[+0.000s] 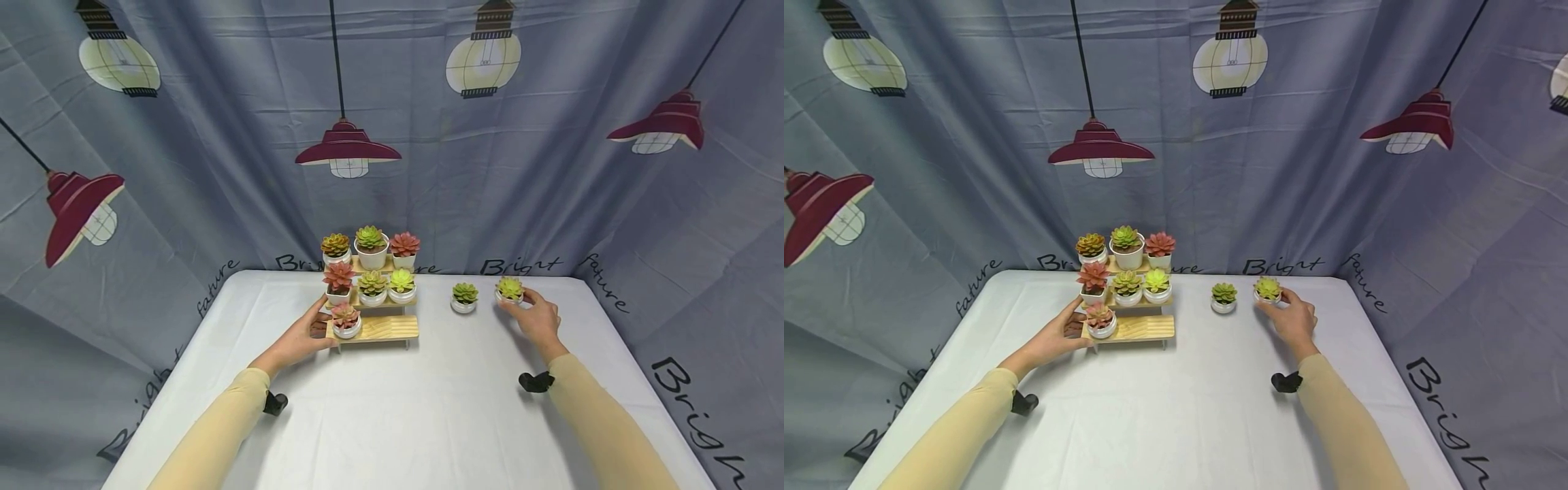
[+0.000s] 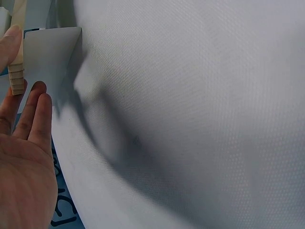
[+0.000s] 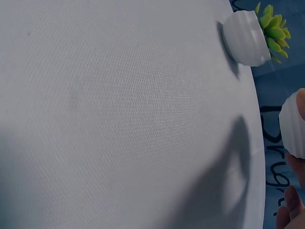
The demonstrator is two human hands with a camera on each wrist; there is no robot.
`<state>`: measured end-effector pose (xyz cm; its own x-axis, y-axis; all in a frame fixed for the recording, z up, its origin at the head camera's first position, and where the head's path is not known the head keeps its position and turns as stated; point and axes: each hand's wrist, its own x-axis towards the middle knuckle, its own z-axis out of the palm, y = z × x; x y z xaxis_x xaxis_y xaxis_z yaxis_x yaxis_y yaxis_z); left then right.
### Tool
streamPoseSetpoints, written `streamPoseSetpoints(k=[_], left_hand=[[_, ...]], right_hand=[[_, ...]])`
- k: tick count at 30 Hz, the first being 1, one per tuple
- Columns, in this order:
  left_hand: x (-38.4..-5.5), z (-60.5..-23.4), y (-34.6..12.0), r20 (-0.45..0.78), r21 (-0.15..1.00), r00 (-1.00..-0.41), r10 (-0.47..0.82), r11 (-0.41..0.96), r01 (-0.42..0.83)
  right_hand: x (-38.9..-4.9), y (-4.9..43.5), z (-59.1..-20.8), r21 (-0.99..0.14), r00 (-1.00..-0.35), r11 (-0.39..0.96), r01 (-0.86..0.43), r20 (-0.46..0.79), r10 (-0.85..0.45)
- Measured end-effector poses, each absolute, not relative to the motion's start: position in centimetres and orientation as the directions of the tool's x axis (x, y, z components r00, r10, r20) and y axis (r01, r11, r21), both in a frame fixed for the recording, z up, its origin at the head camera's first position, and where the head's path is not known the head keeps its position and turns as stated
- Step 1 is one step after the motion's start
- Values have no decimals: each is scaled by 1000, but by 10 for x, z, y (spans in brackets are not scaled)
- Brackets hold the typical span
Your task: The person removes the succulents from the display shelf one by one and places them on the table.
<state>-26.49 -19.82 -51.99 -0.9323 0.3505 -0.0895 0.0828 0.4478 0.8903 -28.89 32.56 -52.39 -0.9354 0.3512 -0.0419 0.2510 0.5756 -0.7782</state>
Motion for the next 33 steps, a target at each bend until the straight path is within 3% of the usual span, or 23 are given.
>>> streamPoseSetpoints(k=[33], left_hand=[[-262,-515,-196,-101,885,-940,326,461,65]], right_hand=[[-299,329,-548,-732,-939,626,269,-57,338]])
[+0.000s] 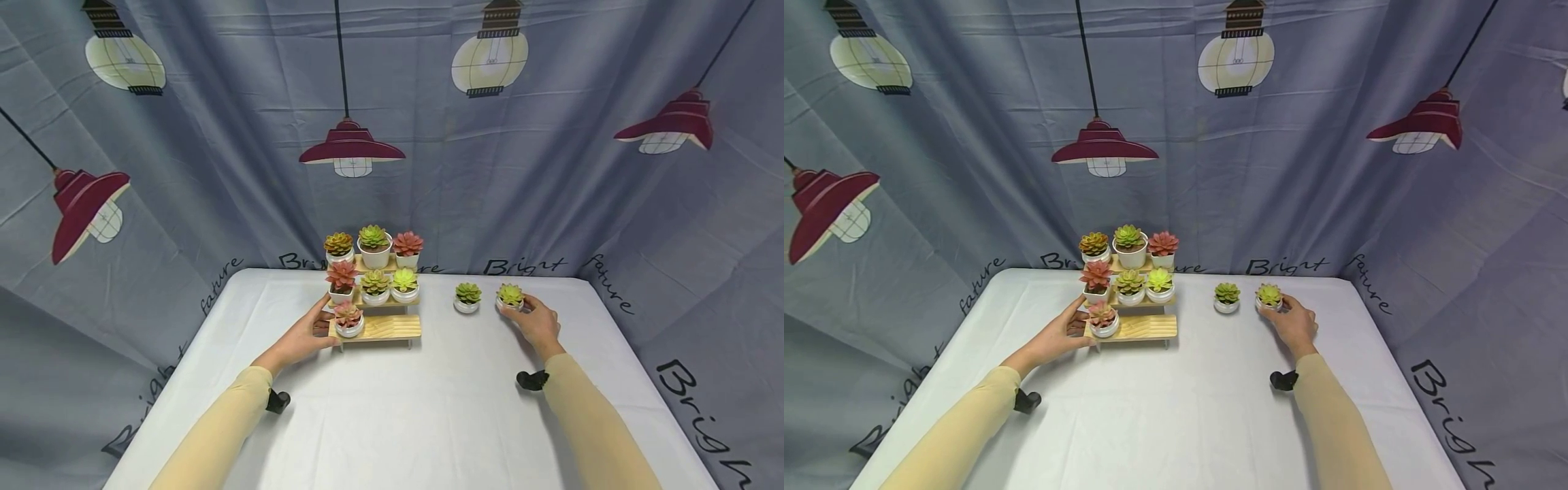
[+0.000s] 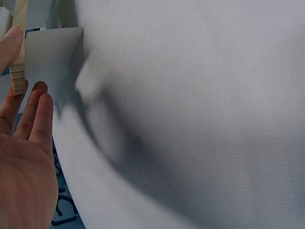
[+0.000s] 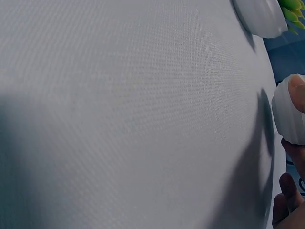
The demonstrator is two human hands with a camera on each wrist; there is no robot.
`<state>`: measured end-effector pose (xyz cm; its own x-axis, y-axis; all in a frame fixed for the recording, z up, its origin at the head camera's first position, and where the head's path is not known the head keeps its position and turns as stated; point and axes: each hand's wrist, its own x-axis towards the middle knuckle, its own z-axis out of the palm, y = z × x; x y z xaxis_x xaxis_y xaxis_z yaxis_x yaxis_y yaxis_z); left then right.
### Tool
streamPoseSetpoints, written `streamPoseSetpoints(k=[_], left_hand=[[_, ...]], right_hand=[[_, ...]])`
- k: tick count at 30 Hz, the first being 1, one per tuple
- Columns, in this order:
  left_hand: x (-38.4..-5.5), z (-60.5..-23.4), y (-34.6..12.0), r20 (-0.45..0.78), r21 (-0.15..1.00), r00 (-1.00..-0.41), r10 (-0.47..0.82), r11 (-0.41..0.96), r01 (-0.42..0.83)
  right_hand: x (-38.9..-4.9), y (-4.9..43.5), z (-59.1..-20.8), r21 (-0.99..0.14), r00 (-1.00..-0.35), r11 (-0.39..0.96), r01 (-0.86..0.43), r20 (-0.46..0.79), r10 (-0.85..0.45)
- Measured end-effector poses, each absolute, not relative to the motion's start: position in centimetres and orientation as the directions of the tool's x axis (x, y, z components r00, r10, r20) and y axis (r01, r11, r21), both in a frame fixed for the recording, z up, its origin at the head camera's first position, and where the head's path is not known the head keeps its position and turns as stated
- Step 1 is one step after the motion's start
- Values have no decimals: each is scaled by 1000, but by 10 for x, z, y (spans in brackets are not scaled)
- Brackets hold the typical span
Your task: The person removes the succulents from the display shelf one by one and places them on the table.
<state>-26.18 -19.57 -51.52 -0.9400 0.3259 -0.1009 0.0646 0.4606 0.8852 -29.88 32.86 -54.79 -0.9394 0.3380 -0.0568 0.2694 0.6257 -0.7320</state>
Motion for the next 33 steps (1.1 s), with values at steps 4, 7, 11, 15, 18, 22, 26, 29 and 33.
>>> streamPoseSetpoints(k=[4,7,11,15,18,22,26,29,33], left_hand=[[-262,-515,-196,-95,886,-939,331,457,72],[-262,-515,-196,-92,886,-938,334,458,76],[-262,-515,-196,-98,883,-939,330,463,71],[-262,-515,-196,-102,883,-939,329,465,67],[-262,-516,-196,-100,885,-938,332,461,69],[-262,-517,-196,-96,888,-937,337,454,72],[-262,-517,-197,-92,891,-935,342,448,76],[-262,-516,-196,-92,891,-935,342,448,77],[-262,-515,-195,-98,889,-936,337,452,70]], right_hand=[[-298,329,-549,-732,-939,627,266,-52,339],[-299,329,-550,-730,-939,629,267,-51,340],[-300,329,-551,-732,-938,627,266,-45,345],[-301,329,-555,-731,-937,630,264,-38,348],[-302,330,-558,-728,-938,635,259,-33,344],[-302,330,-561,-733,-940,633,250,-27,340],[-303,330,-562,-735,-941,633,243,-20,338],[-304,330,-563,-732,-942,638,240,-17,335],[-304,329,-564,-723,-943,646,245,-21,333]])
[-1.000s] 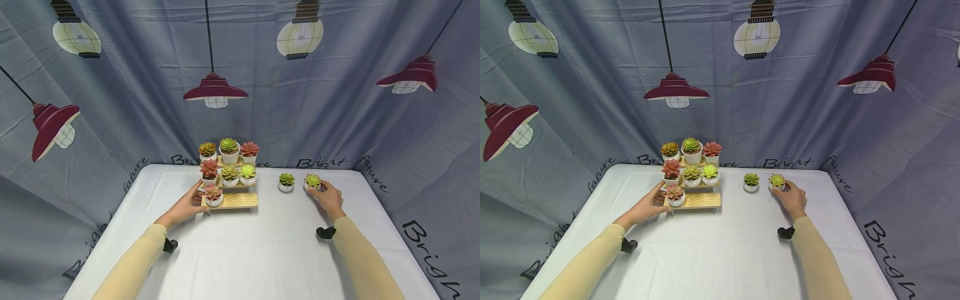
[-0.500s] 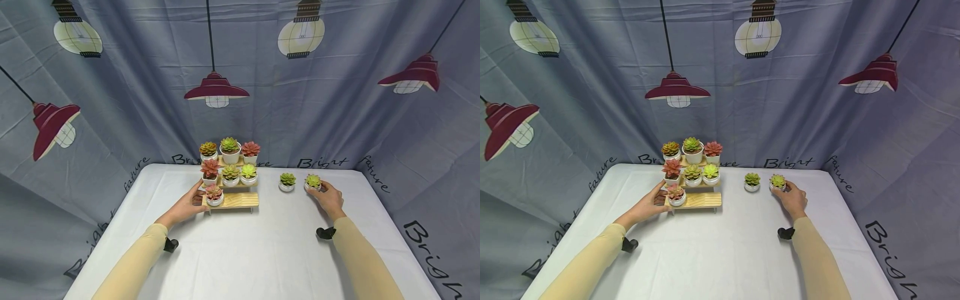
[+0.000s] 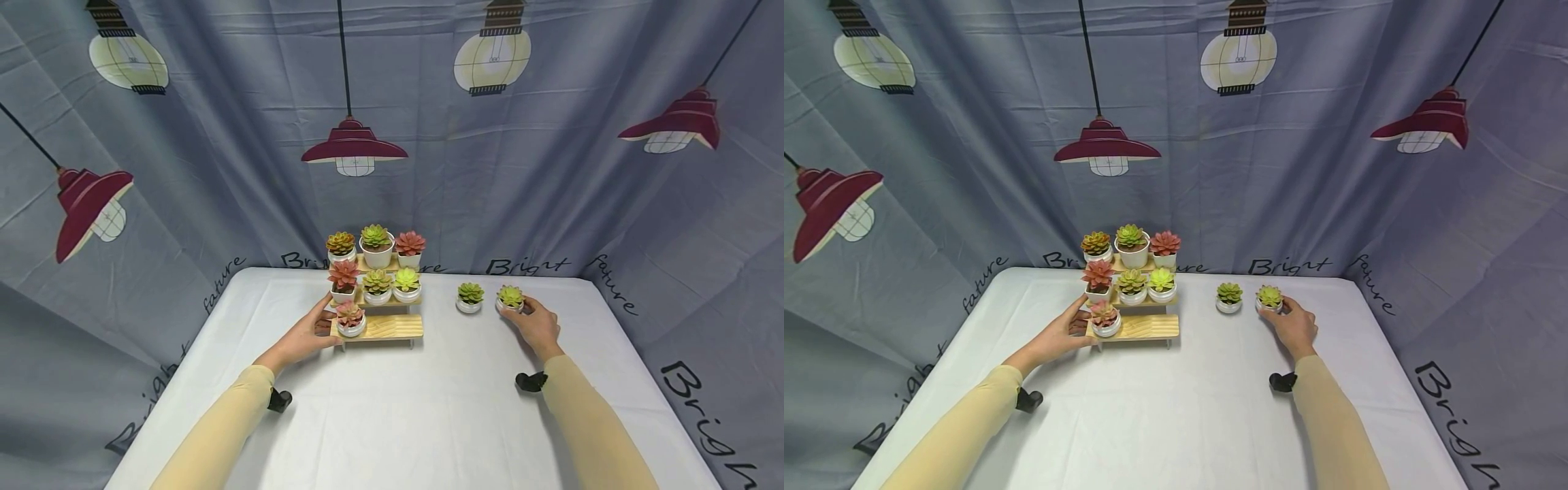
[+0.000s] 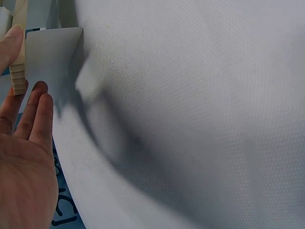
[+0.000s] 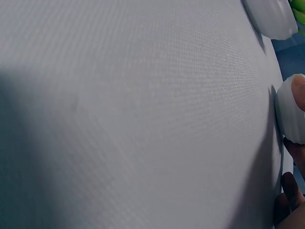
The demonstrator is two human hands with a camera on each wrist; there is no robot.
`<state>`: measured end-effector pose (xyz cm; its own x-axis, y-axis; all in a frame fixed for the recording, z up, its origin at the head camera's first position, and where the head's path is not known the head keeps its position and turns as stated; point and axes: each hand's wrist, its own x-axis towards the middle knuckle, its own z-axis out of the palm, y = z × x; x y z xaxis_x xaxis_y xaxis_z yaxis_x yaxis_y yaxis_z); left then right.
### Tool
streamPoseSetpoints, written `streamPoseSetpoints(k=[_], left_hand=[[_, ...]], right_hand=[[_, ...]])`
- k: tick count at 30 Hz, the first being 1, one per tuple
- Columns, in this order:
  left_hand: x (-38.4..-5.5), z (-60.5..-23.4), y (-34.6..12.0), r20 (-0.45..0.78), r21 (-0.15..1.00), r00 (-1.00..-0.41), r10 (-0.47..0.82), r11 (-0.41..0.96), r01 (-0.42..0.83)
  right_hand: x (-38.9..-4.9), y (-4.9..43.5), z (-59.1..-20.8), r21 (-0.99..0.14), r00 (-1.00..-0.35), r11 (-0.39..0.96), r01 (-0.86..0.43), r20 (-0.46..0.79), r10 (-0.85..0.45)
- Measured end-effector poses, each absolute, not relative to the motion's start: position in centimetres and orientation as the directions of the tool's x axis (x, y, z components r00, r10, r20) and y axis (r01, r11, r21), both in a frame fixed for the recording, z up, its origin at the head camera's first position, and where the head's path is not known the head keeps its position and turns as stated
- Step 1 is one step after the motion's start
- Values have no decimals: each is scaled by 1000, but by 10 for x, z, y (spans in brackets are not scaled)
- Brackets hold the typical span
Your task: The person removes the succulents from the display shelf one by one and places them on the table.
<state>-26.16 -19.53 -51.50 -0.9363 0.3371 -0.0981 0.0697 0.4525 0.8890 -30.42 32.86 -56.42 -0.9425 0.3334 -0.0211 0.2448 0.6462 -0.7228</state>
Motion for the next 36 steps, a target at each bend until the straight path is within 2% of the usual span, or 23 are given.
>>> streamPoseSetpoints(k=[26,36], left_hand=[[-262,-514,-195,-108,887,-938,330,459,60],[-264,-516,-195,-118,884,-939,322,466,49]], right_hand=[[-300,326,-558,-729,-945,635,257,-51,324],[-294,336,-555,-762,-966,607,225,-90,244]])
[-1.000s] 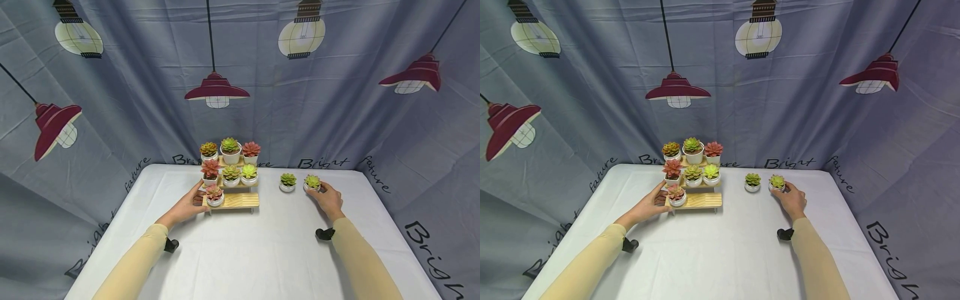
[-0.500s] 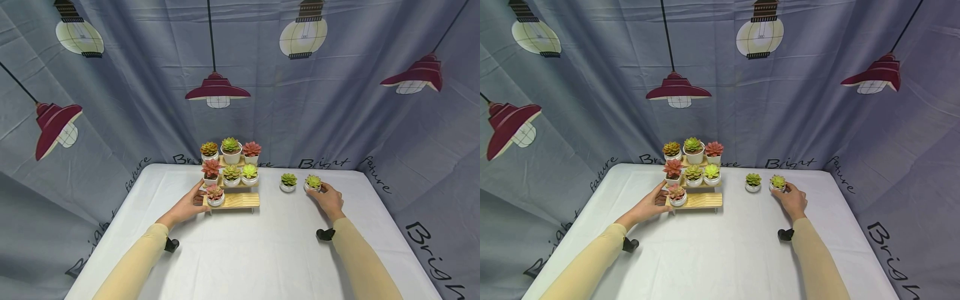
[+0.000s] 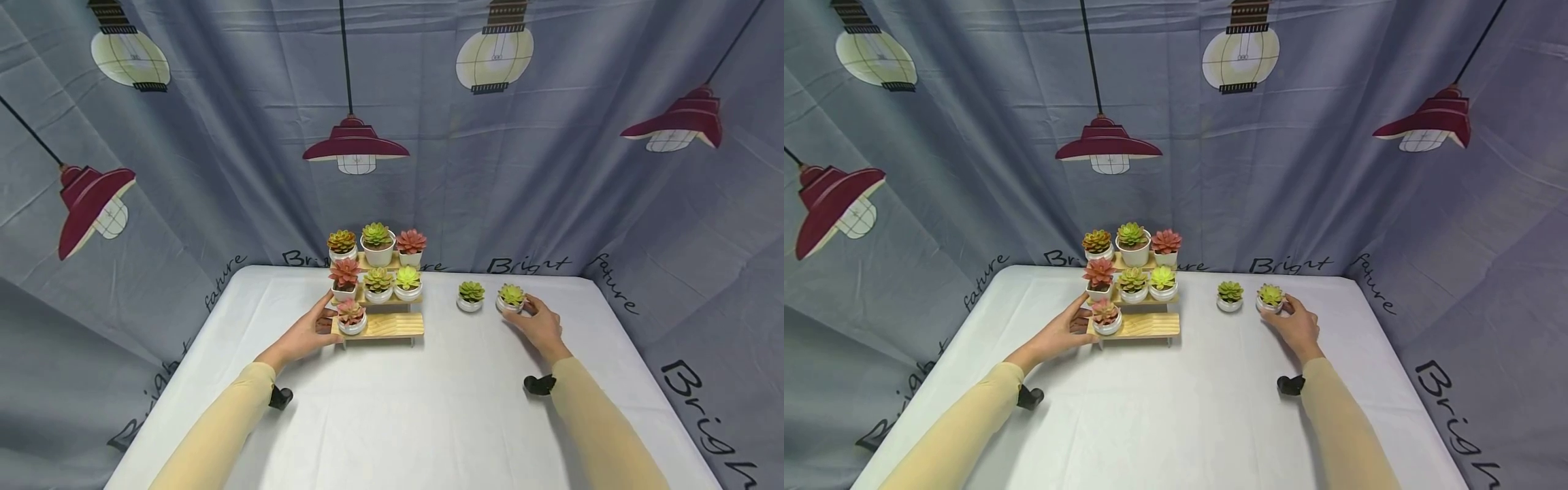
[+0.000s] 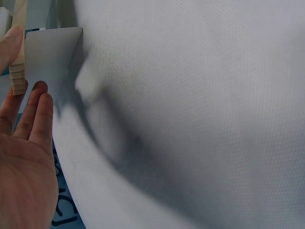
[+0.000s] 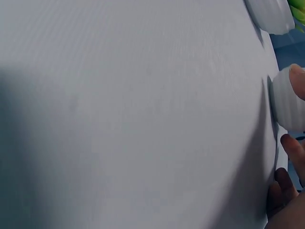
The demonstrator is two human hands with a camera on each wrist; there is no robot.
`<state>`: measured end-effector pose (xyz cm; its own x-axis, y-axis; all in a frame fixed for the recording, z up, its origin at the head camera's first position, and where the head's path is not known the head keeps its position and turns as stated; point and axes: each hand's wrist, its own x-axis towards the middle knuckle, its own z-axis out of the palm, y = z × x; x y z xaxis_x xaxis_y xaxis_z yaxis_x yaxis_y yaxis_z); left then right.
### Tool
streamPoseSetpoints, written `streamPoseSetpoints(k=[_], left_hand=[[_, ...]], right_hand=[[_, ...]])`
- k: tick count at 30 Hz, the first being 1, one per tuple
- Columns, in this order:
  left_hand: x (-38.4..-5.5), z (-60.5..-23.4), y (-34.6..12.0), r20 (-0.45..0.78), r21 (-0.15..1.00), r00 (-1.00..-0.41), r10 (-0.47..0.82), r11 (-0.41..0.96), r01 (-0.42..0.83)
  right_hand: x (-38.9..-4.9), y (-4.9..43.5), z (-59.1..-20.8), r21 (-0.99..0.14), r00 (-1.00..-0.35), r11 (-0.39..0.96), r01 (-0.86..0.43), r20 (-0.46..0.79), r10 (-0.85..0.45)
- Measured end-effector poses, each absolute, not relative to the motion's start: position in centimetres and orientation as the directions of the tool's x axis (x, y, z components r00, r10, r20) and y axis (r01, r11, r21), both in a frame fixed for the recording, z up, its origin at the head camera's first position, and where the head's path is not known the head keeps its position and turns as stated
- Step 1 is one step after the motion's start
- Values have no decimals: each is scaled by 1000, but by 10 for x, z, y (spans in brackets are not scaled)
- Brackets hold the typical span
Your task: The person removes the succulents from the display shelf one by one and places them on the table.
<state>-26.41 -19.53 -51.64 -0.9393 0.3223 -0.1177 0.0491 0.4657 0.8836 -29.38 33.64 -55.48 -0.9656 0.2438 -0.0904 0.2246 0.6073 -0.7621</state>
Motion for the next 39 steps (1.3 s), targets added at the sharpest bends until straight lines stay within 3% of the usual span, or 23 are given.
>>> streamPoseSetpoints(k=[10,23,32,39], left_hand=[[-266,-517,-195,-119,883,-939,323,467,48],[-267,-520,-197,-109,891,-938,329,452,55],[-265,-519,-197,-105,881,-939,327,468,64],[-264,-518,-196,-111,880,-941,319,472,56]], right_hand=[[-275,353,-544,-778,-982,603,175,-90,169],[-249,358,-521,-805,-974,592,44,97,204],[-239,330,-502,-798,-941,588,-133,288,179],[-235,302,-490,-800,-937,563,-208,328,119]])
